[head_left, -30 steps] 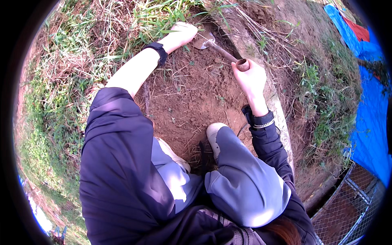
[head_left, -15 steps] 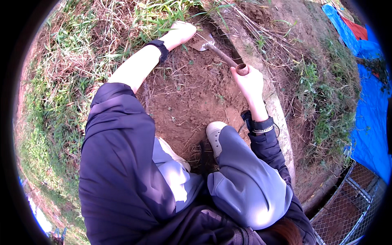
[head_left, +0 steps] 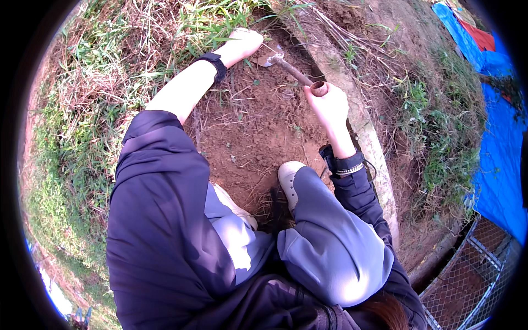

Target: The person pulls weeds and grass from a dirt area by hand and using a hand trowel.

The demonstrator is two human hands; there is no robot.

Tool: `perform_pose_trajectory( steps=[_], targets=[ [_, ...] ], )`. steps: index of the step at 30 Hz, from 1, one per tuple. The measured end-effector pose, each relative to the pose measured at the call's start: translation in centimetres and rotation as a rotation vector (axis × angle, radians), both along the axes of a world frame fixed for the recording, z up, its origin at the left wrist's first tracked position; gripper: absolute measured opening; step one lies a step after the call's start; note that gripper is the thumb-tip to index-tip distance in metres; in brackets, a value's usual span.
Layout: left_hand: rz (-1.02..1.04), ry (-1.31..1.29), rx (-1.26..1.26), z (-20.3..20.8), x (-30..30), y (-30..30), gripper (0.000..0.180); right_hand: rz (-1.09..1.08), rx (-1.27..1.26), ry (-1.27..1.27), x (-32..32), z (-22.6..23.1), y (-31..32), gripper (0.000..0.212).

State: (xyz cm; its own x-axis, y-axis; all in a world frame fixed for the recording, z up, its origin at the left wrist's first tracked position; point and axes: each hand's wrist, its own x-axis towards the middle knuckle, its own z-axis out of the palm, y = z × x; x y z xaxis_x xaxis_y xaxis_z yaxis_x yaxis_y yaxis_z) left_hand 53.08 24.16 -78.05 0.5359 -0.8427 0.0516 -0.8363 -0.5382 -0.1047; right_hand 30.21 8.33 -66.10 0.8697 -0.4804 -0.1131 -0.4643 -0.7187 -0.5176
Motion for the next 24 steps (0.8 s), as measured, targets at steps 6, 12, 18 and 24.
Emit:
perform_pose_trajectory(
  steps=[6,12,18,24],
  targets=[
    [0.037,0.041,0.044,1.3,-0.9,-0.9,0.012,-0.026,0.03,0.001,-1.1,-1.2,-0.7,0.028],
    [0.053,0.136,0.017,2.6,-1.5,-0.7,0.017,-0.01,0.019,-0.02,-1.3,-1.3,-0.2,0.028],
    [0.05,0.13,0.016,3.2,-2.1,-0.6,0.017,-0.007,0.031,-0.023,-2.2,-0.8,0.8,0.027],
    [0.052,0.135,-0.023,2.2,-2.1,-0.4,0.016,0.003,0.006,0.001,-2.0,-0.5,0.6,0.027]
  ],
)
